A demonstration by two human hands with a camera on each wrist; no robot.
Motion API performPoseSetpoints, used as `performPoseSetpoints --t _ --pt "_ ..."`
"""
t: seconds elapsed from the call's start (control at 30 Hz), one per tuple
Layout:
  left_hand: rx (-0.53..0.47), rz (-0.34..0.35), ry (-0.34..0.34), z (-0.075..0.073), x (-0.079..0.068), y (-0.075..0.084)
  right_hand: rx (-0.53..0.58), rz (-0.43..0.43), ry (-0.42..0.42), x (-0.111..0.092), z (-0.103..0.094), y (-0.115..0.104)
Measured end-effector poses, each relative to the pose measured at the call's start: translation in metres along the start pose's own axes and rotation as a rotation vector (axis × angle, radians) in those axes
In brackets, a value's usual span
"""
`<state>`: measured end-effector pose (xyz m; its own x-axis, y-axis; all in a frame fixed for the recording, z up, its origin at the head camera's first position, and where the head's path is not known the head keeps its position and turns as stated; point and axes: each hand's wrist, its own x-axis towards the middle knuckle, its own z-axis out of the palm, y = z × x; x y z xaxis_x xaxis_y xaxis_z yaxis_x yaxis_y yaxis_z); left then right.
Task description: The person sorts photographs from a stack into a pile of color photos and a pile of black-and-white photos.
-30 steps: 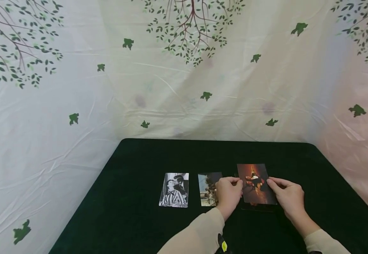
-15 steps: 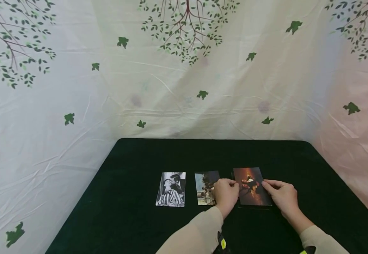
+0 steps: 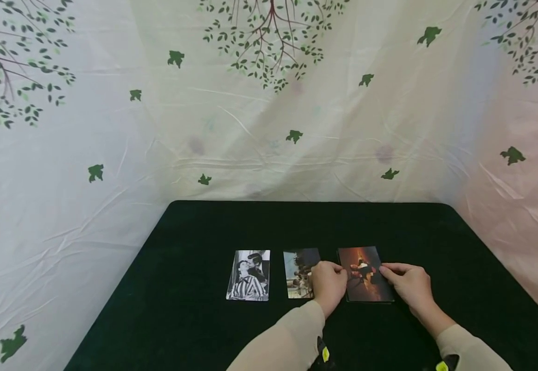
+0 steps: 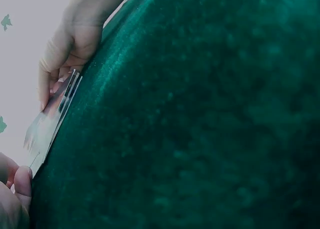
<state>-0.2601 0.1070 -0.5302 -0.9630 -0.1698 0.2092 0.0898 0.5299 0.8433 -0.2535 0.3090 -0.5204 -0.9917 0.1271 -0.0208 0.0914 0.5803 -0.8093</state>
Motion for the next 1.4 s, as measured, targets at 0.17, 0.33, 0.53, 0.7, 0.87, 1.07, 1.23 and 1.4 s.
performPoseSetpoints --t 0.17,0.33,0.53,0.7,0.87,1.07,1.23,1.4 --pt "0.006 0.007 0.001 0.0004 0.0004 -0.0013 -0.026 0.003 -0.017 0.0014 0.0013 0.0025" --pt "-0.019 -0.005 -0.023 0.0001 -0.0002 -0.0009 -0.054 -0.006 -0.023 0.0016 0.0025 0.0046" --pt "-0.030 -0.028 -0.029 0.0002 -0.0003 -0.0002 -0.053 0.006 -0.020 0.0011 0.0031 0.0031" --pt "-0.044 -0.048 -0.034 0.0017 0.0012 -0.0013 -0.051 0.024 -0.026 0.0010 0.0035 0.0011" --pt "-0.059 -0.053 -0.033 0.0030 0.0021 -0.0022 -0.066 0.025 -0.027 0.0021 0.0050 0.0008" --pt "-0.036 -0.040 -0.033 0.0031 0.0019 -0.0028 -0.079 0.016 -0.030 0.0022 0.0051 0.0011" --pt "-0.046 -0.068 -0.054 0.0021 0.0003 -0.0014 -0.071 0.030 -0.024 0.0010 0.0058 0.0002" --pt "-0.039 -0.071 -0.045 0.0026 -0.0002 -0.0006 -0.100 0.016 -0.018 0.0017 0.0048 -0.0011"
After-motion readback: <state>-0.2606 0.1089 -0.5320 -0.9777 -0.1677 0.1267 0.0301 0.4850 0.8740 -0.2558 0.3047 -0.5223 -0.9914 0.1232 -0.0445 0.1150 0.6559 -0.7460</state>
